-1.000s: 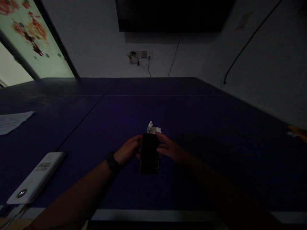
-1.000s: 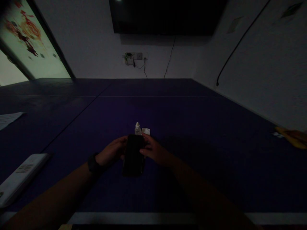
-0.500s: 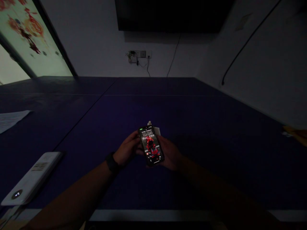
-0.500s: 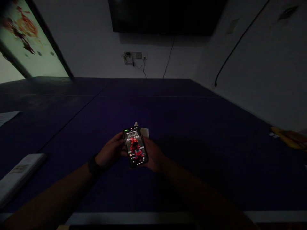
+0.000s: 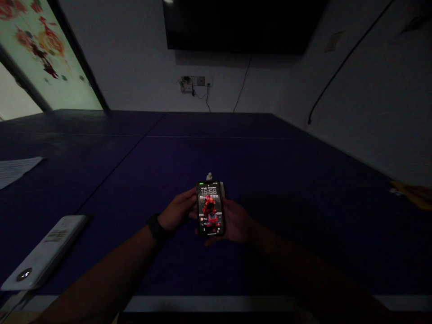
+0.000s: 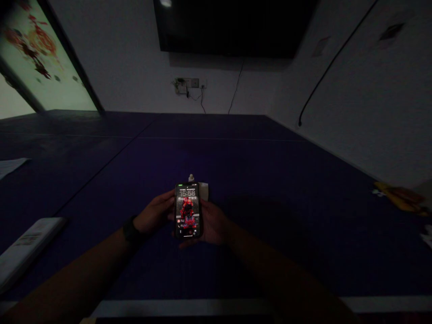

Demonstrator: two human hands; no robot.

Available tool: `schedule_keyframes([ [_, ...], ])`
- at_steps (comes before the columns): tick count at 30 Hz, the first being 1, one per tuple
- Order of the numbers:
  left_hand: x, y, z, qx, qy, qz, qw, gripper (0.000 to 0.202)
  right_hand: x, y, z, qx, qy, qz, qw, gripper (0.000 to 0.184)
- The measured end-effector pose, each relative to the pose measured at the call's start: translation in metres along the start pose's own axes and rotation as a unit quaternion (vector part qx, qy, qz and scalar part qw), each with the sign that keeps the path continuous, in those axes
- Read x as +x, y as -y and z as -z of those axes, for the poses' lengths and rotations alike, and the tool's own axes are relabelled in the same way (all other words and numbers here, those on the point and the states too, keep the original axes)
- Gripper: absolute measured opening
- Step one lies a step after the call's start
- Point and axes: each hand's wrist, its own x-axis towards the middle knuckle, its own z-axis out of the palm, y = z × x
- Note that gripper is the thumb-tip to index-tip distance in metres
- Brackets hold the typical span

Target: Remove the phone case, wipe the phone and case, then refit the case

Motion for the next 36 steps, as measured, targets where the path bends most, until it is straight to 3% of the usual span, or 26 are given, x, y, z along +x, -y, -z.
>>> schedule_keyframes([
  [5, -0.001, -0.001, 0.003, 0.018, 0.021, 0.001, 1.000, 0.046, 0.001, -0.001, 0.000, -0.016, 0.005, 0.010, 1.000, 0.059],
  [19, -0.002, 0.001, 0.005, 0.032, -0.001, 0.014, 0.999, 0.048, 0.001, -0.002, 0.002, -0.017, -0.003, 0.015, 1.000, 0.060],
  [22, -0.002, -0.001, 0.004, 0.033, 0.004, 0.017, 0.999, 0.049, 0.000, -0.001, -0.002, -0.031, -0.031, 0.016, 0.999, 0.059],
  [25, -0.003, -0.002, 0.000, 0.025, 0.016, 0.015, 0.999, 0.051, 0.001, -0.001, -0.004, -0.079, -0.119, 0.049, 0.989, 0.053],
  [27, -0.004, -0.002, -0.004, 0.019, 0.005, 0.004, 1.000, 0.051, 0.003, -0.003, -0.004, -0.128, -0.196, 0.100, 0.967, 0.049],
  [30, -0.006, -0.003, -0.010, 0.017, -0.041, -0.022, 0.999, 0.047, 0.006, -0.003, -0.002, -0.255, -0.272, 0.172, 0.912, 0.046],
  [34, -0.011, -0.011, -0.017, 0.118, -0.082, -0.078, 0.987, 0.035, -0.002, 0.004, -0.009, -0.400, -0.293, 0.199, 0.845, 0.034],
  [36, -0.015, -0.018, -0.021, 0.225, -0.095, -0.125, 0.962, 0.031, -0.010, 0.008, -0.018, -0.518, -0.292, 0.201, 0.779, 0.028],
])
